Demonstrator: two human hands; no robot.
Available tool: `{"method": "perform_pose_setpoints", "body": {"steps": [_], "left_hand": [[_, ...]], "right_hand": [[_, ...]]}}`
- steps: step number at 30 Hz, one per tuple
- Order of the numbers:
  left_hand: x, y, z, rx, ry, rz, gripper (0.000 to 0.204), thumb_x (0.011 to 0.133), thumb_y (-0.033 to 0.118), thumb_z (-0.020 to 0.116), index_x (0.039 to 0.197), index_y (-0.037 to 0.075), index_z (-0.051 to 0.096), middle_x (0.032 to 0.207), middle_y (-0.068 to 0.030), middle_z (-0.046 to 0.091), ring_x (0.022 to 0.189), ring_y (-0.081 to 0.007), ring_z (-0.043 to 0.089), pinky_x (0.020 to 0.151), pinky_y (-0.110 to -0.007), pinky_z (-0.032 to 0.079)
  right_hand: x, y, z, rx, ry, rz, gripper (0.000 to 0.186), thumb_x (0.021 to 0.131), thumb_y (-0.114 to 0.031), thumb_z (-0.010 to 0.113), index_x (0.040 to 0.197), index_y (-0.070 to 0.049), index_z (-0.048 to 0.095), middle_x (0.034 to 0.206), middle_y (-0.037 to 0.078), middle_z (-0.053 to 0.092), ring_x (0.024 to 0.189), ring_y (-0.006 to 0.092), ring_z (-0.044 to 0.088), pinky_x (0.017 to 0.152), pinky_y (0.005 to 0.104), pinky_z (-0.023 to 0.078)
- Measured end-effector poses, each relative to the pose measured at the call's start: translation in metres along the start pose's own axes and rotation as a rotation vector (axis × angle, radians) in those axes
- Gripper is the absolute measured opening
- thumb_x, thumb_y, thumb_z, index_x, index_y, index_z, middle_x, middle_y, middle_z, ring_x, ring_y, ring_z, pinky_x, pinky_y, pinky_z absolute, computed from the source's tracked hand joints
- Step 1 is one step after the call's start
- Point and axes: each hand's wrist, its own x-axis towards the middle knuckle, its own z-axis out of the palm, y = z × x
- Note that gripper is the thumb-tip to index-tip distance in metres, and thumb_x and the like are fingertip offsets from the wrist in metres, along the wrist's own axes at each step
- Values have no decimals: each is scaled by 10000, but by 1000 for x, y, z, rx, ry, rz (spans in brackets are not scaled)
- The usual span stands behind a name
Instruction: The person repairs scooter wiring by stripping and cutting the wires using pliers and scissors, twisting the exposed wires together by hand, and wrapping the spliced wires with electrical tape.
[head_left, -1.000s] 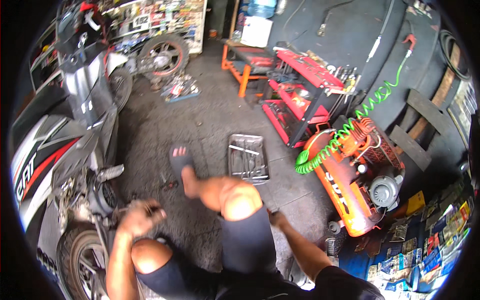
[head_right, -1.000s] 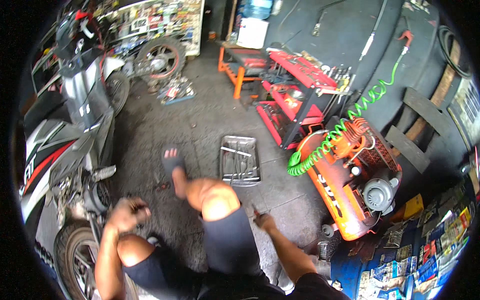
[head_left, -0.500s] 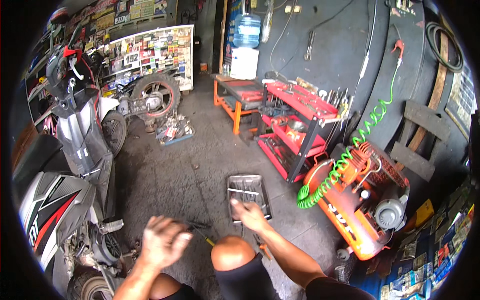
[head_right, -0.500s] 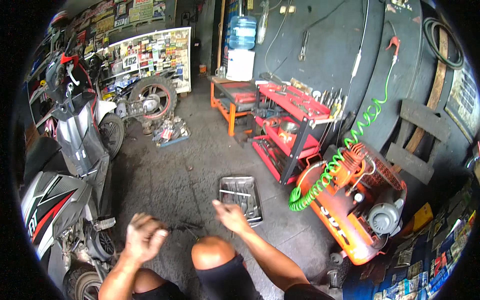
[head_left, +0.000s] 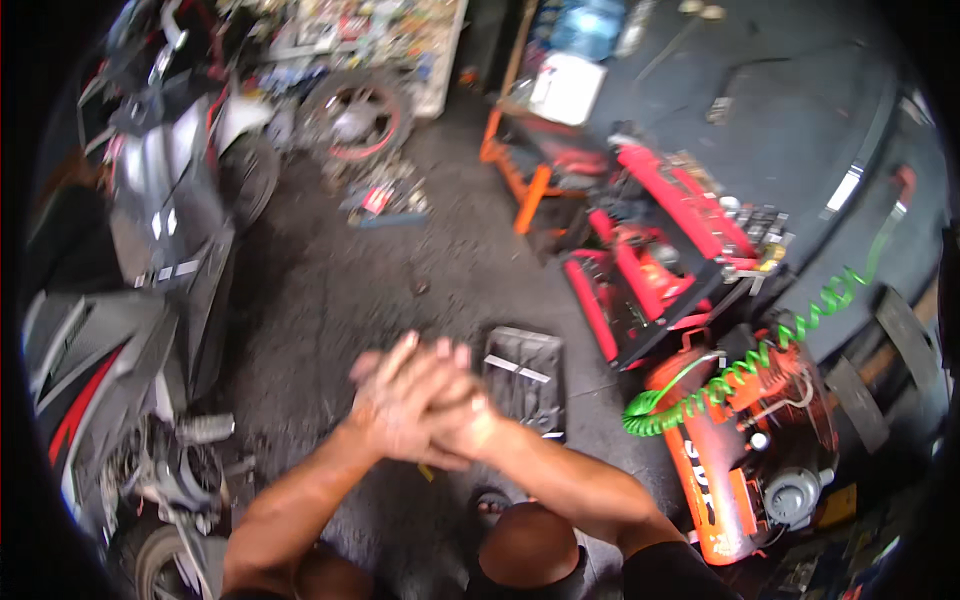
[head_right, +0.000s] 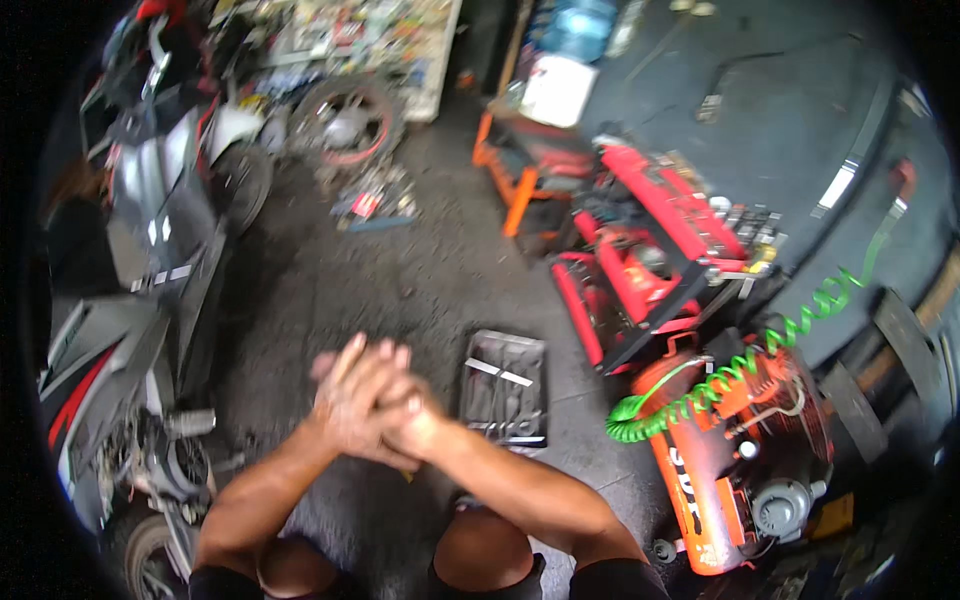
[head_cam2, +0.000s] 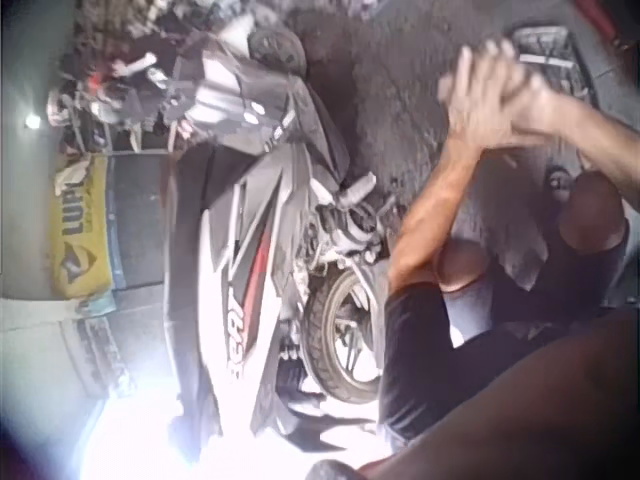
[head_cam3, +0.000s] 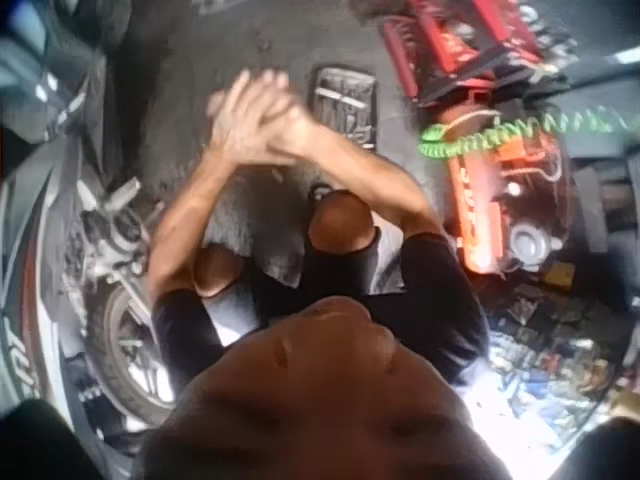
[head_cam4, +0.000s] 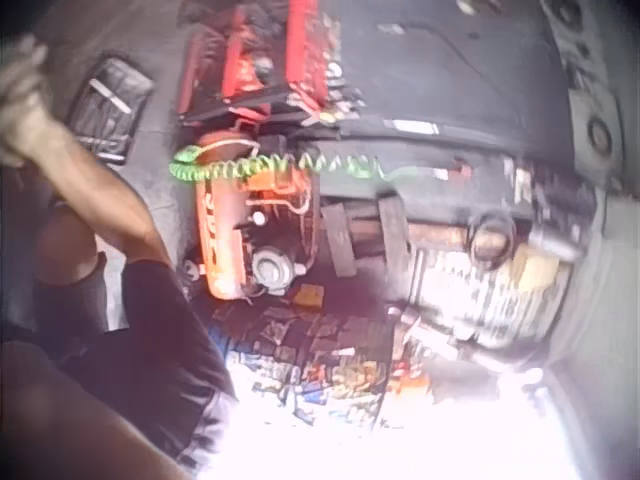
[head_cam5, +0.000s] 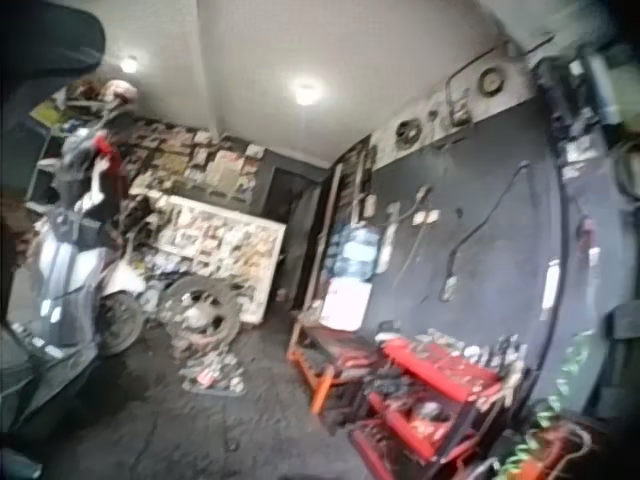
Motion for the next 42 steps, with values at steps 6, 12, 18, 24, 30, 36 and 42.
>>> {"method": "perform_pose_setpoints", "body": {"steps": [6, 12, 18, 24, 30, 36, 42], "left_hand": [[-149, -7, 14, -196, -25, -1317, 697, 957, 618, 618, 1280, 1, 655, 1011, -255, 743, 921, -414, 715, 991, -472, 503], [-282, 120, -25, -492, -198, -1861, 491, 1016, 448, 622, 1029, -26, 747, 873, -204, 741, 845, -345, 712, 836, -447, 542], [-301, 163, -47, -666, -150, -2049, 467, 1000, 385, 659, 1152, -53, 713, 1030, -218, 749, 950, -317, 719, 865, -410, 551], [-313, 66, 0, -228, -73, -1714, 457, 956, 400, 696, 1146, -14, 722, 1036, -237, 758, 987, -354, 746, 875, -427, 567], [-323, -26, 108, 68, -272, -1715, 521, 926, 424, 702, 1228, 1, 667, 1177, -269, 687, 1106, -440, 665, 947, -506, 543], [-332, -51, 183, 255, -550, -1806, 651, 950, 440, 666, 1401, -11, 536, 1475, -235, 486, 1374, -379, 463, 1154, -490, 366], [-290, -26, 123, 60, -328, -1860, 656, 1007, 510, 585, 1431, 14, 523, 1407, -285, 541, 1210, -429, 612, 962, -539, 513]], "right_hand": [[-70, 40, -5, -867, 822, 41, 400, 993, -205, 714, 1314, 22, 646, 1265, 154, 700, 1038, 240, 721, 949, 403, 586], [-157, 97, -100, -1220, 1231, 612, 322, 949, -255, 729, 1067, 45, 725, 885, 111, 734, 720, 189, 700, 644, 313, 551], [-146, 163, -202, -1988, 959, 686, 338, 929, -294, 735, 1041, 17, 662, 980, 227, 728, 882, 407, 714, 761, 464, 556], [-155, 199, -213, -1910, 937, 902, 349, 887, -240, 735, 1098, 2, 598, 994, 273, 686, 971, 475, 676, 817, 535, 547], [-235, 207, -163, -1699, 1073, 737, 236, 866, -157, 660, 998, 23, 582, 863, 297, 634, 855, 520, 639, 756, 557, 504], [-260, 199, -150, -1814, 1157, 666, 309, 920, -103, 625, 1201, 19, 584, 1091, 258, 659, 1040, 451, 636, 926, 495, 493], [-183, 172, -191, -1827, 881, 466, 320, 937, -90, 632, 1226, 44, 598, 1171, 207, 610, 1113, 341, 606, 1006, 441, 475]]}}
